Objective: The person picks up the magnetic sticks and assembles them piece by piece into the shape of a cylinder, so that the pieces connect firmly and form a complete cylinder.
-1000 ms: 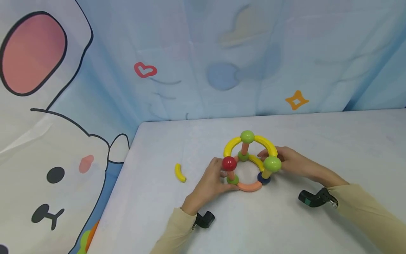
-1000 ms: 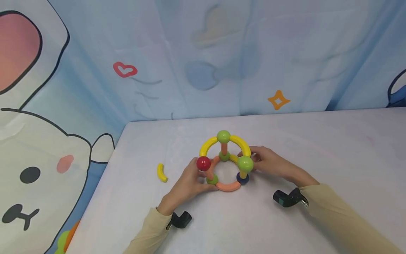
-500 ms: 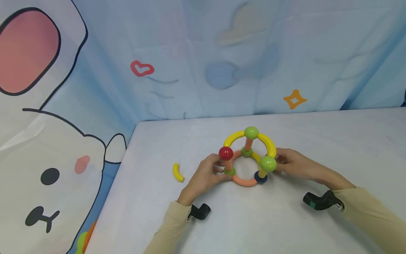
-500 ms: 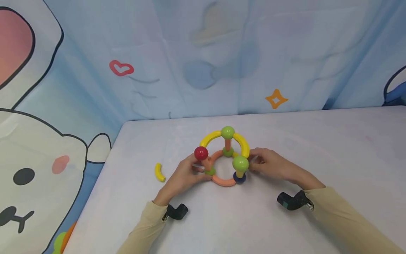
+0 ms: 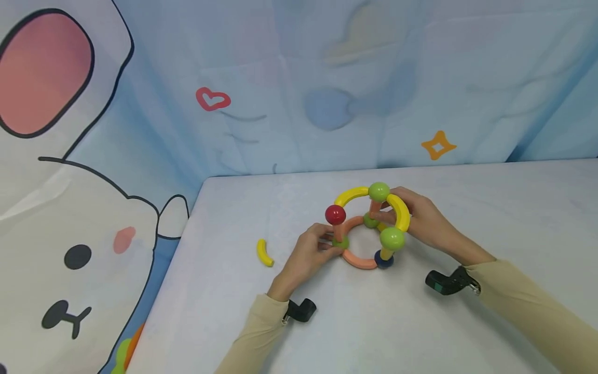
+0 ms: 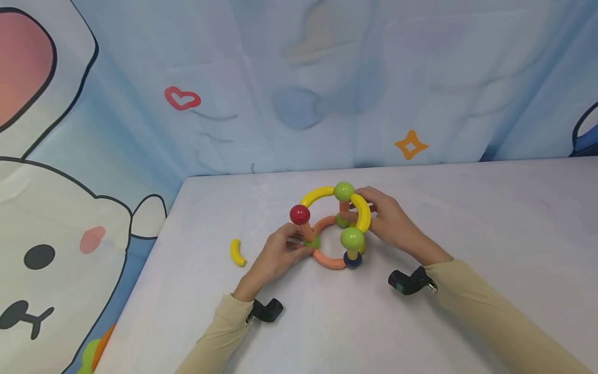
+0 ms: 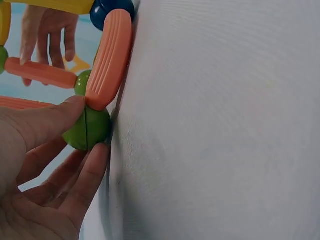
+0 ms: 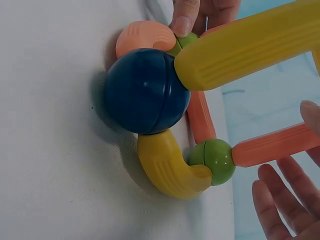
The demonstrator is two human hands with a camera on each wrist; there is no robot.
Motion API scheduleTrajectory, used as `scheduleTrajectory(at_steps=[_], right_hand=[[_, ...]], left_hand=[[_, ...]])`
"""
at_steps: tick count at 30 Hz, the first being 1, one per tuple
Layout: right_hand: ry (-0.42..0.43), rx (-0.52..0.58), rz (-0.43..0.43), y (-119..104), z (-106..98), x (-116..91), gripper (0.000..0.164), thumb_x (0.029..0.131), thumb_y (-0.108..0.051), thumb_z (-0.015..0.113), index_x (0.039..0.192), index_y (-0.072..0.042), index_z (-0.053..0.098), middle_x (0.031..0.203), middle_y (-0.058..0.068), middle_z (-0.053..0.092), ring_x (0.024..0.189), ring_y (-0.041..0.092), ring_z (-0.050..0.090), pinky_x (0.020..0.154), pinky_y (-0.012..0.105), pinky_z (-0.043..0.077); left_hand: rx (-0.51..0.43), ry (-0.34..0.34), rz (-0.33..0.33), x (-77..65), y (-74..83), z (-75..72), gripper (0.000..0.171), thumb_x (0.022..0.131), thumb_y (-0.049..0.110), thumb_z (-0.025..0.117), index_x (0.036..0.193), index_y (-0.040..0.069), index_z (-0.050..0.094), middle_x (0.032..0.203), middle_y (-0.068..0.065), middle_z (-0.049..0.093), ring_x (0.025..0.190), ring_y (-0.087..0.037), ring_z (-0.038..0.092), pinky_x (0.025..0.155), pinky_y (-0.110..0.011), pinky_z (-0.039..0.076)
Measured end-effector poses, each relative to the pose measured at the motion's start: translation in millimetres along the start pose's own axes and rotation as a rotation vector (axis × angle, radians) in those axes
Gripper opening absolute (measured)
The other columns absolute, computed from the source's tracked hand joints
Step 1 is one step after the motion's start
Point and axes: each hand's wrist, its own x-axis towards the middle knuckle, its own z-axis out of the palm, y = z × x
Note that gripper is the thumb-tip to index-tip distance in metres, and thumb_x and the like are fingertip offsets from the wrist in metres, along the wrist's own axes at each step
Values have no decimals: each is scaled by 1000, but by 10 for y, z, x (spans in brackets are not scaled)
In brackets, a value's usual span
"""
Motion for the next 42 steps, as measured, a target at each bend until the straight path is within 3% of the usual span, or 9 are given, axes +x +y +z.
scheduleTrajectory(at_steps=[3,5,18,24,27,33,35,39,42], right_hand=[[16,-14,-34,0,14,25,22,99,-9,73,120,-5,69,110,8,70,102,13,63,89,13,48],[22,-16,-47,3,14,35,22,98,-5,73,120,-3,70,108,8,71,98,8,61,87,7,45],[-31,82,-25,5,-4,83,24,100,-6,70,123,0,70,116,14,73,103,-5,61,91,7,47],[-53,72,27,5,-22,94,26,103,-11,68,127,0,68,116,14,73,108,9,64,91,7,45],[-57,55,51,10,-22,102,28,104,-14,67,127,0,68,116,14,72,113,24,66,92,13,48],[-69,20,73,59,-34,66,30,103,-13,69,129,2,63,119,19,69,117,40,64,100,55,53],[-82,11,81,79,-58,36,37,102,-10,69,135,3,58,124,22,67,119,42,63,102,57,52],[-89,21,80,112,-162,-45,48,100,1,67,144,5,51,131,24,63,116,34,63,96,24,55],[-77,40,57,128,-276,-96,49,99,6,65,146,3,50,137,23,60,112,10,61,87,8,49]], left_hand=[[12,2,5,2,-10,15,35,93,6,80,125,-1,68,123,-8,64,114,-21,65,92,-20,55],[21,-1,9,2,-16,16,34,93,7,81,124,0,69,123,-7,64,114,-19,65,92,-20,55],[26,-6,1,2,-18,8,33,94,9,80,124,0,70,126,-9,63,109,-19,66,92,-20,55],[34,-6,5,10,-12,1,34,94,9,80,124,0,70,126,-8,63,109,-17,66,92,-20,55],[32,-5,0,6,-7,2,34,94,8,80,125,0,69,125,-9,63,109,-19,66,92,-20,55],[99,7,13,-62,45,-35,43,94,12,80,133,2,65,128,-10,61,109,-19,66,92,-21,55],[172,35,35,-140,73,-111,46,95,15,80,137,5,63,130,-11,60,111,-21,64,94,-26,56],[342,216,66,-350,77,-396,38,99,16,75,134,6,64,127,-14,61,113,-29,63,94,-40,56],[446,384,-31,-505,-26,-655,34,100,16,73,129,0,65,120,-19,62,108,-33,62,89,-46,55]])
